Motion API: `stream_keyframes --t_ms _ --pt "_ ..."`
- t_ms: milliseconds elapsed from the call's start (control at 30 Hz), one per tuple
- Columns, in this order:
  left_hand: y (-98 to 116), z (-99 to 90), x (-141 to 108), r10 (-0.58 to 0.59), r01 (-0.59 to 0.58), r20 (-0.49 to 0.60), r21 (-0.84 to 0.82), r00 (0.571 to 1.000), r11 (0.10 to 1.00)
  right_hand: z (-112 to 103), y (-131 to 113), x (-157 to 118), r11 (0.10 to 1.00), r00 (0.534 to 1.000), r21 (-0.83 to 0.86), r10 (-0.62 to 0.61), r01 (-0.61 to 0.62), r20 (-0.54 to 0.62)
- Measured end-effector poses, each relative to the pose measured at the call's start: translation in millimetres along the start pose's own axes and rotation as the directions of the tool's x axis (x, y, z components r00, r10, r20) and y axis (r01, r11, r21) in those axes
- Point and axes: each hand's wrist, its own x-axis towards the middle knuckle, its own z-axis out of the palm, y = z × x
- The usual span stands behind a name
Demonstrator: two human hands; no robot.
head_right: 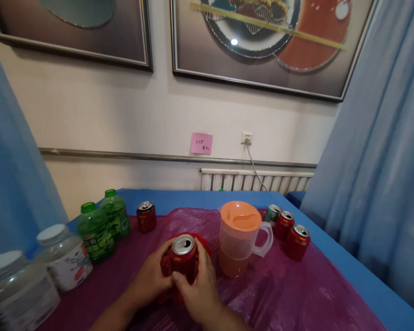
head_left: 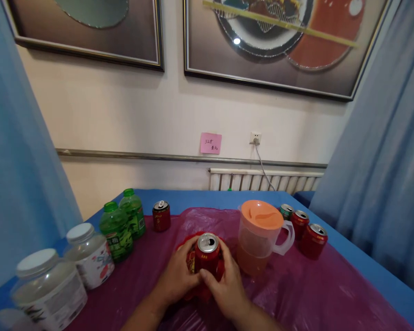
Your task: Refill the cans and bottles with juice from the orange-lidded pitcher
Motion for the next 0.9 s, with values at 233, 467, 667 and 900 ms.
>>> stream_keyframes --t_ms 233,467,667,900 --pt "11 4.4 -2 0.019 -0.021 0.084 0.034 0.996 0.999 -8 0 0 0.999 1.0 0.028 0.028 -0.028 -0.004" --pt "13 0.5 -1 0.045 -0.048 0.195 0.014 0.98 0.999 -11 -2 5 0.99 0.999 0.137 0.019 -0.023 0.031" --pt "7 -6.4 0 0.049 -0.047 0.217 -0.012 0.975 0.999 -9 -13 9 0.988 0.999 0.146 0.05 -0.051 0.009" --pt "-32 -8.1 8 0.036 -0.017 0.156 -0.123 0.987 0.992 -58 -56 8 0.993 0.998 0.115 0.012 -0.019 0.062"
